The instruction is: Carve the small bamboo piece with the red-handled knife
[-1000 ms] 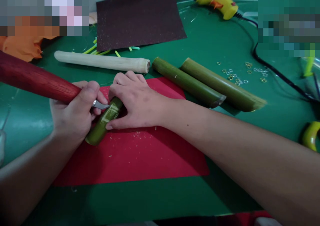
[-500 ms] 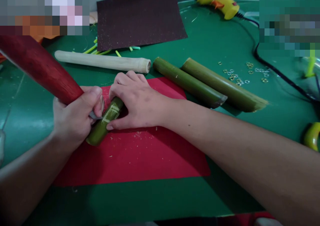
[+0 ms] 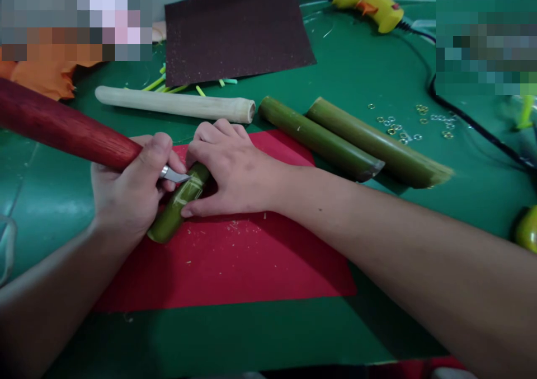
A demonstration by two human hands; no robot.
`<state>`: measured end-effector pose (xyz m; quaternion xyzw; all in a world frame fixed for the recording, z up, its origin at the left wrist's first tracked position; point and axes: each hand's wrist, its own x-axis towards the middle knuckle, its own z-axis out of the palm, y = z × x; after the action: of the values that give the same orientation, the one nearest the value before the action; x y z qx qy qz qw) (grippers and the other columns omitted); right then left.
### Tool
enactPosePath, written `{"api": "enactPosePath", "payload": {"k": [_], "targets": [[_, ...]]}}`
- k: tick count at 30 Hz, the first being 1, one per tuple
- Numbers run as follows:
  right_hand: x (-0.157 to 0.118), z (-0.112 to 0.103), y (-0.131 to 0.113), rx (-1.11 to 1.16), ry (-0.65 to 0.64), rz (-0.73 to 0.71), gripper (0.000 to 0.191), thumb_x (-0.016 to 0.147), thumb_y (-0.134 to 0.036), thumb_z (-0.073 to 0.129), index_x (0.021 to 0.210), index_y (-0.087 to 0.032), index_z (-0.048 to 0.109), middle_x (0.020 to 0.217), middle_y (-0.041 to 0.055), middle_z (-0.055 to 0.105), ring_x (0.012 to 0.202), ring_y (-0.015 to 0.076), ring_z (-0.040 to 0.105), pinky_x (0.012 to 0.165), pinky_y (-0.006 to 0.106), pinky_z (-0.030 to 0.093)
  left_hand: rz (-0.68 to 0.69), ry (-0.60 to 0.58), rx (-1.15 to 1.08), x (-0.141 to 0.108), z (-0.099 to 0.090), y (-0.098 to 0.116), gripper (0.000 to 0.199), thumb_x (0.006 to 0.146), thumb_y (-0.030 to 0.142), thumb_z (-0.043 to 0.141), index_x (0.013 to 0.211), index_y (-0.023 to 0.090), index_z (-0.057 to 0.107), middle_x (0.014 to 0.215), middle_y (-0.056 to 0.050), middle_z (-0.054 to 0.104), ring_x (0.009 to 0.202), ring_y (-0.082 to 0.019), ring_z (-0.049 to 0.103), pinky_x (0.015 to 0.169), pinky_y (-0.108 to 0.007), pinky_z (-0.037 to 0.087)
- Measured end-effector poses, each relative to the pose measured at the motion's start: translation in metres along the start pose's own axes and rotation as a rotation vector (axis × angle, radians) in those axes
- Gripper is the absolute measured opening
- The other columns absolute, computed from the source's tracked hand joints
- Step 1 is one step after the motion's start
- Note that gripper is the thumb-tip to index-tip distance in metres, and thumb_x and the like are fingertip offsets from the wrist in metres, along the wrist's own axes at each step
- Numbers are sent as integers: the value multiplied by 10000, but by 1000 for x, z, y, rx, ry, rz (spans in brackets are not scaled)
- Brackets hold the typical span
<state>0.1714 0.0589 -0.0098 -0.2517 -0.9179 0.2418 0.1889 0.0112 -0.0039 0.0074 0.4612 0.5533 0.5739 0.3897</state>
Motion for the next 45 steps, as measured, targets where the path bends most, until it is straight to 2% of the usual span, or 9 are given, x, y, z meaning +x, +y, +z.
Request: {"api": "enactPosePath", "payload": {"k": [5, 9, 14, 20, 27, 29, 34, 40, 45], "targets": [[0, 0, -1, -3, -12, 9, 567, 749, -647, 784, 1049, -184, 654, 1119, 116, 549, 1060, 305, 447, 927, 464, 346, 4, 18, 11, 1, 0, 1, 366, 784, 351, 862, 535, 196, 644, 471, 32, 516, 434, -60, 434, 440, -242, 368], [0, -1, 0, 3, -10, 10, 556, 753, -644, 782, 1043, -187, 654, 1114, 116, 549, 1057, 303, 440, 924, 465, 343, 23, 20, 58, 1, -1, 1, 383, 856, 327, 785, 529, 199, 632, 459, 32, 494, 434, -64, 432, 450, -249, 358], [0, 0, 0, 4, -8, 11, 571, 750, -647, 784, 1059, -186, 648, 1121, 118, 550, 1057, 309, 443, 914, 465, 345, 51, -34, 82, 0, -2, 2, 403, 876, 296, 727, 505, 194, 607, 455, 27, 477, 433, -65, 417, 435, -242, 340], [-2, 2, 1, -7, 22, -15, 592, 755, -633, 787, 1095, -167, 653, 1140, 127, 566, 1060, 306, 454, 921, 466, 350, 3, -79, 199, -1, -4, 6, 465, 813, 303, 739, 430, 203, 494, 403, 27, 418, 376, -73, 345, 364, -248, 252], [-3, 2, 0, -3, 13, -12, 592, 759, -634, 788, 1111, -175, 659, 1185, 142, 585, 1107, 328, 474, 953, 493, 364, 53, -115, 77, 3, -11, -6, 489, 899, 347, 695, 457, 193, 554, 450, 13, 454, 437, -76, 408, 444, -270, 321], [-5, 3, 1, 1, 36, -40, 581, 775, -645, 775, 1109, -183, 659, 1268, 159, 585, 1183, 346, 475, 1003, 515, 359, 74, -87, -2, 4, -13, -8, 487, 933, 363, 673, 483, 198, 587, 443, 14, 444, 426, -79, 408, 438, -293, 292], [-10, 4, 4, -68, 102, -137, 612, 778, -610, 782, 1196, -178, 670, 1402, 178, 579, 1305, 370, 465, 1074, 535, 337, 113, 102, -84, 7, -16, -5, 434, 942, 305, 654, 522, 203, 618, 465, 27, 496, 398, -55, 389, 416, -305, 237], [-10, -2, -2, -166, 94, -200, 397, 899, -491, 672, 1123, -167, 722, 1089, 131, 710, 1083, 312, 570, 931, 466, 376, 139, 192, -46, 9, -24, 7, 420, 919, 338, 689, 527, 203, 625, 480, 31, 520, 395, -59, 391, 386, -306, 202], [-9, -2, -8, -198, 98, -145, 362, 922, -480, 647, 989, -138, 744, 908, 110, 691, 840, 233, 539, 774, 376, 383, 203, 154, 69, 4, -25, 14, 360, 926, 308, 706, 583, 204, 668, 543, 40, 583, 409, -55, 440, 402, -284, 318]]}}
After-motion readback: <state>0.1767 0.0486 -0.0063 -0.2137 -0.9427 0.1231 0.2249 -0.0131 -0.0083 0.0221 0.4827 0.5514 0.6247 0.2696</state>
